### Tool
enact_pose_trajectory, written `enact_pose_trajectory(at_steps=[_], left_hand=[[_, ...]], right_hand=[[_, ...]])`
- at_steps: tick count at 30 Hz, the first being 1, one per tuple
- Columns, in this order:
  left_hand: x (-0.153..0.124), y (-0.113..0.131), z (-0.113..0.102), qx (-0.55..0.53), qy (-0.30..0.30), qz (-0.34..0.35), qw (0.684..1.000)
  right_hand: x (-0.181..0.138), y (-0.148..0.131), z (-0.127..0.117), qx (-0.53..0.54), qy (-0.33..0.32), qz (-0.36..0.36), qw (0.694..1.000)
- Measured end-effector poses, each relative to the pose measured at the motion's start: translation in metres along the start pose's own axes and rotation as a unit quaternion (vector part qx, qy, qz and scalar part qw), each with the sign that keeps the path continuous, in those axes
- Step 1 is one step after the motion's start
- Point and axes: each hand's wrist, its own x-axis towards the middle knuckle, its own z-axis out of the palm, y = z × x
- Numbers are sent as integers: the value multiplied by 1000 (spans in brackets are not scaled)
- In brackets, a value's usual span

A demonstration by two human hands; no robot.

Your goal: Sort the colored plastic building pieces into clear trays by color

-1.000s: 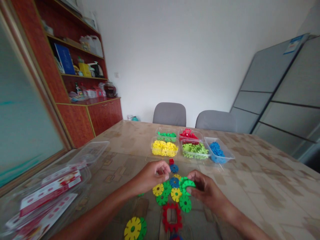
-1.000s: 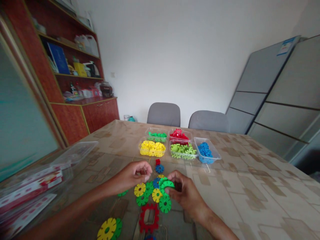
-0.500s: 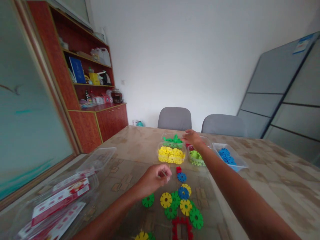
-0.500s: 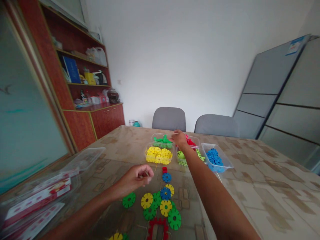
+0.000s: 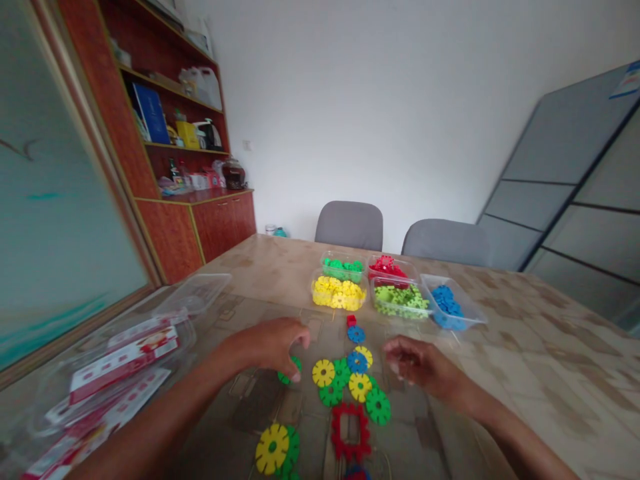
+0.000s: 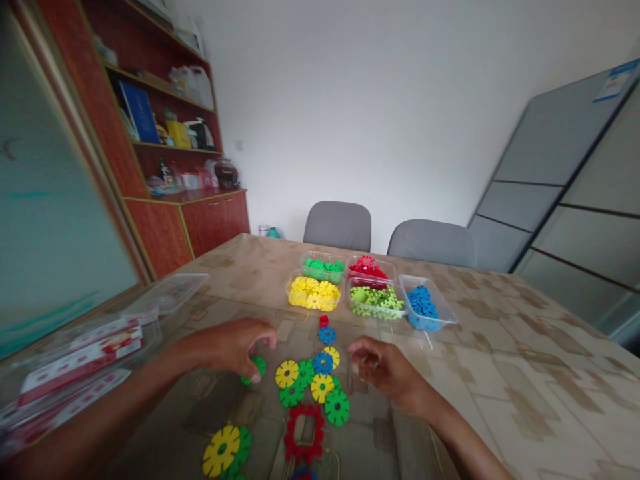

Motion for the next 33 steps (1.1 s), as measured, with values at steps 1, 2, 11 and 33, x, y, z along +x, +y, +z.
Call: enact_pose_trajectory(at_steps=[1,2,11,33], left_hand=[[-2,0,-1,17,-6,-7,1000],[-4,1,0,32,-11,-13,999],[9,27,25,51,-56,38,996],[-41,122,57,267,-149,102,947]], right_hand=[[-9,0,1,-27,-17,2,999],[-16,0,3,-58,-32,4,998],[-12,-5,42,-228,-39,-76,970],[-24,-24,58,-281,-54,-56,957]])
